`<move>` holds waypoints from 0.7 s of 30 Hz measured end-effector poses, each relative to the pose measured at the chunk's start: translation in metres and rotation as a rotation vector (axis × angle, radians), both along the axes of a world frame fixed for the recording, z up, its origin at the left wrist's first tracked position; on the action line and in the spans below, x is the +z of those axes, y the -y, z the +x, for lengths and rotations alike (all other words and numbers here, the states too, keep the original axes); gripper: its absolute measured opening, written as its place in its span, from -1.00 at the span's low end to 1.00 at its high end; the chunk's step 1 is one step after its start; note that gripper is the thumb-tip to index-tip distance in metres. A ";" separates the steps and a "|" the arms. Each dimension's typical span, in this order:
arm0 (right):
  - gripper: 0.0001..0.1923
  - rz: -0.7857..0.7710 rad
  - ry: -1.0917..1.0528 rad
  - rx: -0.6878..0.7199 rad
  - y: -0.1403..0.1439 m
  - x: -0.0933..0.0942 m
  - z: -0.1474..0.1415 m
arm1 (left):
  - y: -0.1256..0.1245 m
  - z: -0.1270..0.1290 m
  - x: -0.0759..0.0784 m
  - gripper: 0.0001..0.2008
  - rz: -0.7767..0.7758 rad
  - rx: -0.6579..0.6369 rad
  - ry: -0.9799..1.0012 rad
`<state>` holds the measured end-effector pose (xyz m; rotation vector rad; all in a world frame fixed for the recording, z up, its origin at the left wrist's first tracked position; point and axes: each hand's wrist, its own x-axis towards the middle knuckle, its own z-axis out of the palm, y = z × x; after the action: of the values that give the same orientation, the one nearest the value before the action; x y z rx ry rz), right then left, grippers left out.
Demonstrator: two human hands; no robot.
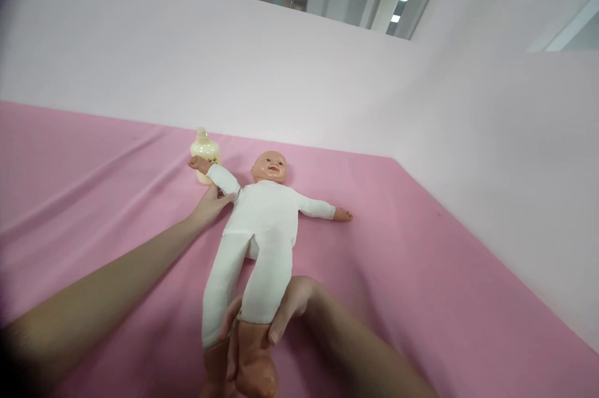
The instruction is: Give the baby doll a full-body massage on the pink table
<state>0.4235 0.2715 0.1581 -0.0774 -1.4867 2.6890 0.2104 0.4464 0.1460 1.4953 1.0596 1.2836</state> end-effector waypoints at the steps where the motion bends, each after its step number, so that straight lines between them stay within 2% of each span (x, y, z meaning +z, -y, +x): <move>1: -0.20 0.006 -0.038 0.078 -0.002 0.001 -0.001 | 0.001 0.000 0.001 -0.44 0.004 0.002 -0.012; 3: -0.14 0.008 -0.113 0.157 -0.005 0.002 -0.004 | 0.003 0.000 0.002 -0.43 0.011 0.009 -0.037; 7: -0.08 0.014 -0.164 0.116 -0.005 0.002 -0.004 | 0.007 0.002 0.007 -0.44 0.053 0.018 -0.084; 9: -0.06 -0.004 -0.178 0.041 -0.002 0.002 -0.001 | 0.010 0.004 0.010 -0.47 0.090 0.017 -0.109; 12: -0.08 -0.031 -0.202 -0.156 0.005 0.003 0.005 | 0.013 0.005 0.012 -0.55 0.143 0.012 -0.162; 14: -0.12 -0.088 -0.234 -0.338 0.010 0.007 0.008 | 0.014 0.005 0.014 -0.62 0.192 0.003 -0.194; 18: -0.35 -0.381 -0.237 -0.792 0.010 0.019 0.009 | 0.016 0.005 0.017 -0.67 0.397 -0.089 -0.296; 21: -0.57 -0.553 -0.175 -0.927 0.007 0.026 0.005 | 0.017 0.005 0.019 -0.63 0.520 -0.144 -0.381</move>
<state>0.4290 0.2647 0.1836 -0.4226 -0.4190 2.1307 0.2156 0.4293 0.1650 2.2356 0.8600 1.2571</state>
